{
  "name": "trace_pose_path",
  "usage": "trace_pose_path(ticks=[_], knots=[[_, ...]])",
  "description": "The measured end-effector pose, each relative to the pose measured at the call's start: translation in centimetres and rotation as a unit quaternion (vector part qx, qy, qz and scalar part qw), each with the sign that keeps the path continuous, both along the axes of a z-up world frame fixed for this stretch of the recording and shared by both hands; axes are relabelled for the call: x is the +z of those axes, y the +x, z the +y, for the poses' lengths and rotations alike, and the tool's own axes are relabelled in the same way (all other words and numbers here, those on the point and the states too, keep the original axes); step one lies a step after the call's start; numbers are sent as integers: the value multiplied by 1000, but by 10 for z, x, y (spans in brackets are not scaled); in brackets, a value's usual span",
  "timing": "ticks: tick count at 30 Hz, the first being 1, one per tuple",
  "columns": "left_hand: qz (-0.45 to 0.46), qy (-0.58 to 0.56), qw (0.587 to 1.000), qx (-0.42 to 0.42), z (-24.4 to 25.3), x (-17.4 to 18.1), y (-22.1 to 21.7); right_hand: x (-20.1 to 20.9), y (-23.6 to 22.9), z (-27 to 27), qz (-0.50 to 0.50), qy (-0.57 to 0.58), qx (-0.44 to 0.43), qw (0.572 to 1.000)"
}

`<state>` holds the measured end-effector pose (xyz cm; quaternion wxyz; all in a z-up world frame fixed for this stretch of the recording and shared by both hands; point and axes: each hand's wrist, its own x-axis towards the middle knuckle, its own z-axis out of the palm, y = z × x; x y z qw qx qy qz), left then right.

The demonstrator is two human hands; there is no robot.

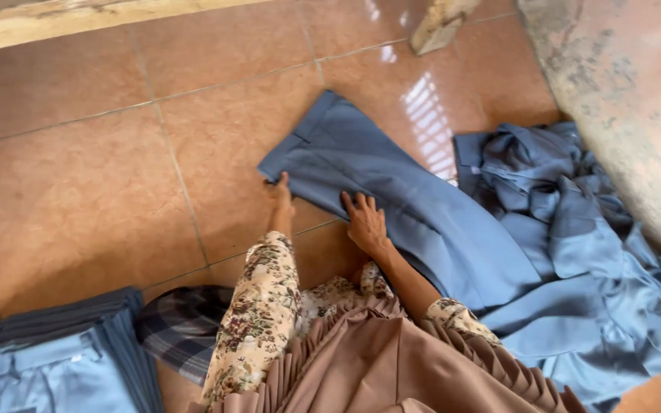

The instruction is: Folding blue trousers into neat rectangles and stacking them on the floor.

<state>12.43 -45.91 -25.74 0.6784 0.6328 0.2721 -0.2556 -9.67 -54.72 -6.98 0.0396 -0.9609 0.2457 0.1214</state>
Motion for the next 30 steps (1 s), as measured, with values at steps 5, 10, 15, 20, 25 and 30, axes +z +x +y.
trace_pose_path(ticks=[5,10,15,20,25,30], knots=[[-48,51,989,132,143,21,31,-16,53,67,64,55,85,993],[-83,31,969,231,261,27,58,-10,78,120,99,88,170,977],[-127,31,921,367,391,-18,104,-9,86,145,109,123,208,964],[-183,228,886,360,467,14,105,-21,85,159,79,118,236,961],[-511,452,716,145,373,131,41,-60,94,161,-134,67,228,962],[49,256,902,-343,244,240,-62,-31,96,165,-239,91,195,947]])
